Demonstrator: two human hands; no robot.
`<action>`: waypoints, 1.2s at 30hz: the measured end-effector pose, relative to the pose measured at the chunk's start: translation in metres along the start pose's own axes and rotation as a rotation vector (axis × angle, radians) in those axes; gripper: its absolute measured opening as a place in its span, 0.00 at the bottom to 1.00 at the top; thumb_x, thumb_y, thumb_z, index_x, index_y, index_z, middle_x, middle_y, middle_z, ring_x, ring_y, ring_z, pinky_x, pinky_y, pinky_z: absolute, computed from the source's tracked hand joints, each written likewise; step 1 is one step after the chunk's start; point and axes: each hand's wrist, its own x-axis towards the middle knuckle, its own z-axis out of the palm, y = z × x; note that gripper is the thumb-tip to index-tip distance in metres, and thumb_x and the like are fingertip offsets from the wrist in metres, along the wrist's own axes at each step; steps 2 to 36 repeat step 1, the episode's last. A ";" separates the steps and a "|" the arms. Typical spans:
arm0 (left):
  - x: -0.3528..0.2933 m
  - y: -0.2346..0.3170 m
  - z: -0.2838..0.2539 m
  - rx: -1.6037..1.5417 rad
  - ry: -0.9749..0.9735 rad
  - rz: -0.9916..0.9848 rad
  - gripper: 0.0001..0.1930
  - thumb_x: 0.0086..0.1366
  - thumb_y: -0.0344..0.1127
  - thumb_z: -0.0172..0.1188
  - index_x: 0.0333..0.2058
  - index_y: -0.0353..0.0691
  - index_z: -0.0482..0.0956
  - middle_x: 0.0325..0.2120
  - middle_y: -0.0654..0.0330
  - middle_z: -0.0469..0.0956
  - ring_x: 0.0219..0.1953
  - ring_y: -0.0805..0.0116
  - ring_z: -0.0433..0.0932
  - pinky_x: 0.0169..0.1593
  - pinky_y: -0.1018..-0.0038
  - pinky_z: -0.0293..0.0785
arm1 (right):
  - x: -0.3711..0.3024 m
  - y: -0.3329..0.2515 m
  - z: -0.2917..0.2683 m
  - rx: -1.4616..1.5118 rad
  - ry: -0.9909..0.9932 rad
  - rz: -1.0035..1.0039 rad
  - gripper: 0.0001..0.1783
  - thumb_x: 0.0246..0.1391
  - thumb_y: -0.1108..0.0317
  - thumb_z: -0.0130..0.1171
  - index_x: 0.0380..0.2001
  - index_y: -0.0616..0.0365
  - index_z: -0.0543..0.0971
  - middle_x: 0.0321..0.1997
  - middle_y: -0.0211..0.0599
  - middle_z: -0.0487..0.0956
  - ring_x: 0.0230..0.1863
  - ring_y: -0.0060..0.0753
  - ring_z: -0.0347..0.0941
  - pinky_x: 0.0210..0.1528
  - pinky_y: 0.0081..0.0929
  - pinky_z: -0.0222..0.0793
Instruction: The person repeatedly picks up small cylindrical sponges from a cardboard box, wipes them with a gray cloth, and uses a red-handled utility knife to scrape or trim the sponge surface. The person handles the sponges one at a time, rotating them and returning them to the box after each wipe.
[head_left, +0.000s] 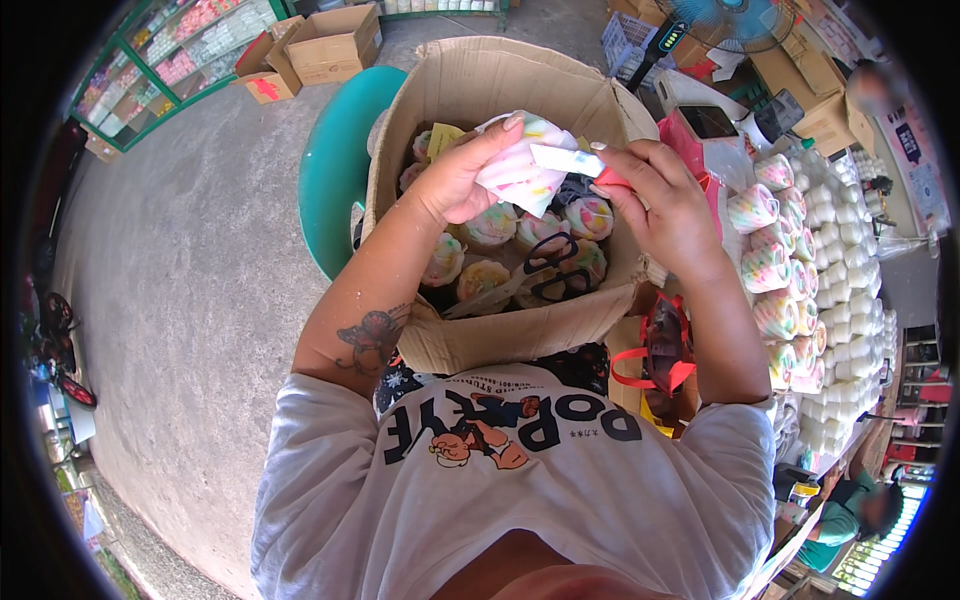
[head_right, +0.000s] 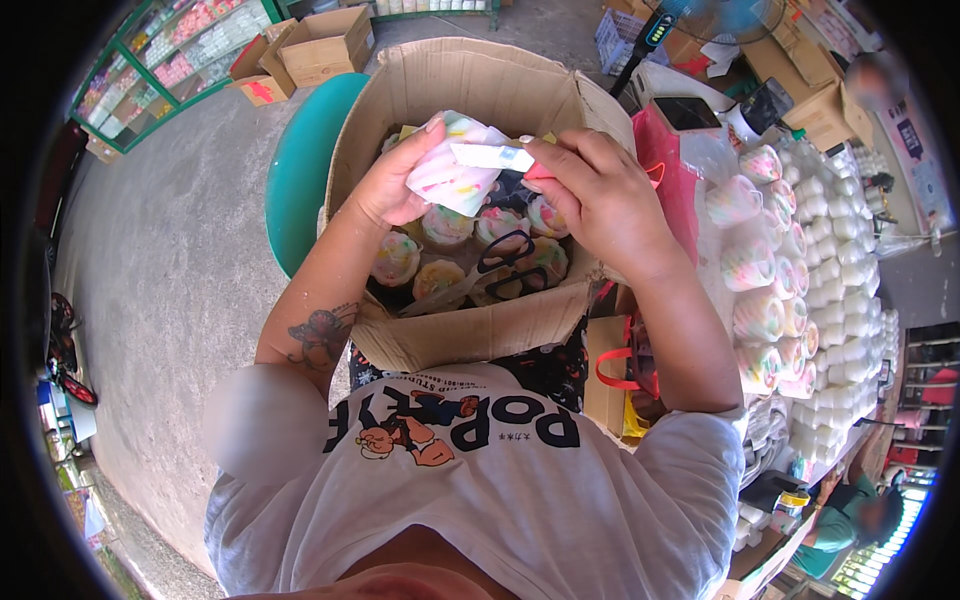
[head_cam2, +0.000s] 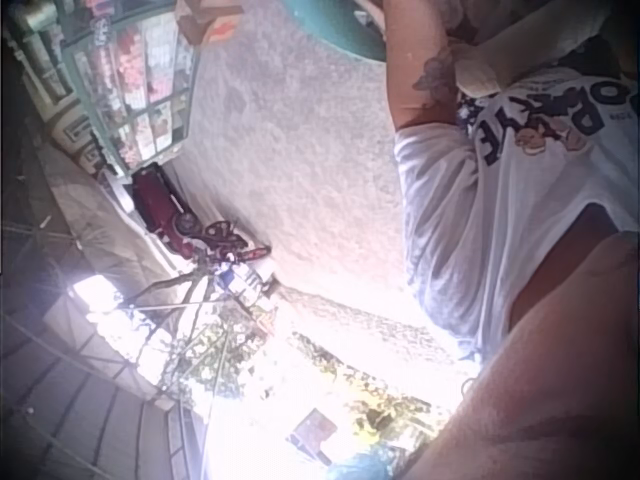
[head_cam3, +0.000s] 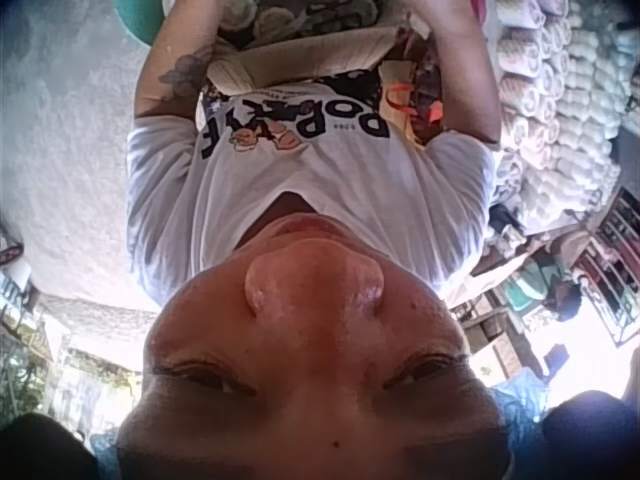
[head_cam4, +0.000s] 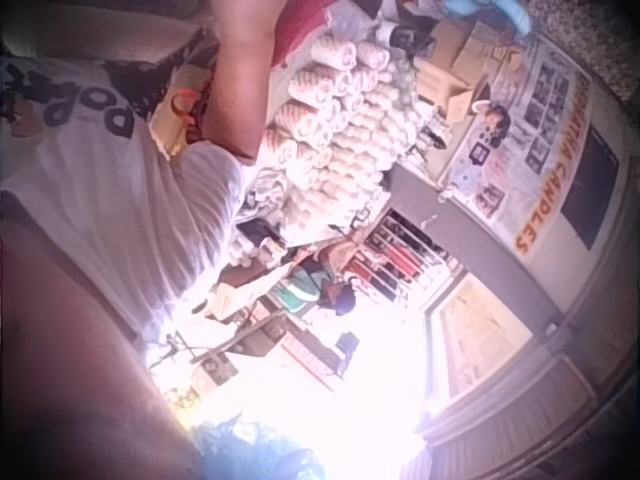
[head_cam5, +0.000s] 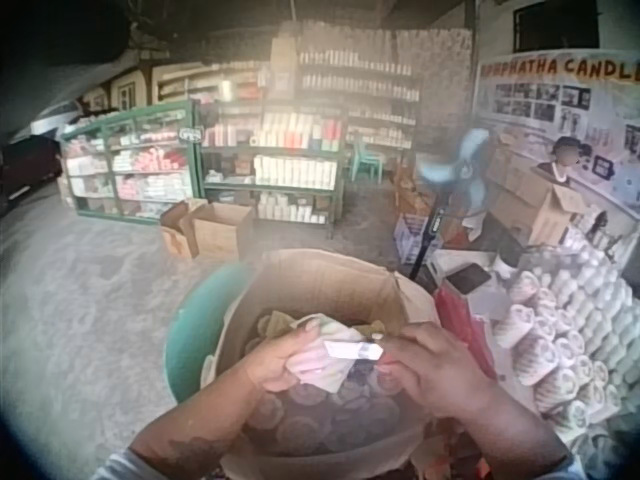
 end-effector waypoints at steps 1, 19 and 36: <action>0.000 0.000 0.000 -0.001 -0.001 0.000 0.26 0.65 0.52 0.52 0.53 0.39 0.66 0.48 0.54 0.74 0.49 0.60 0.76 0.53 0.64 0.72 | -0.001 0.002 0.000 0.025 -0.023 0.028 0.18 0.47 0.70 0.63 0.45 0.49 0.78 0.42 0.36 0.74 0.42 0.41 0.73 0.43 0.34 0.71; 0.000 0.000 0.000 -0.001 -0.001 0.000 0.26 0.65 0.52 0.52 0.53 0.39 0.66 0.48 0.54 0.74 0.49 0.60 0.76 0.53 0.64 0.72 | -0.001 0.002 0.000 0.025 -0.023 0.028 0.18 0.47 0.70 0.63 0.45 0.49 0.78 0.42 0.36 0.74 0.42 0.41 0.73 0.43 0.34 0.71; 0.000 0.000 0.000 -0.001 -0.001 0.000 0.26 0.65 0.52 0.52 0.53 0.39 0.66 0.48 0.54 0.74 0.49 0.60 0.76 0.53 0.64 0.72 | -0.001 0.002 0.000 0.025 -0.023 0.028 0.18 0.47 0.70 0.63 0.45 0.49 0.78 0.42 0.36 0.74 0.42 0.41 0.73 0.43 0.34 0.71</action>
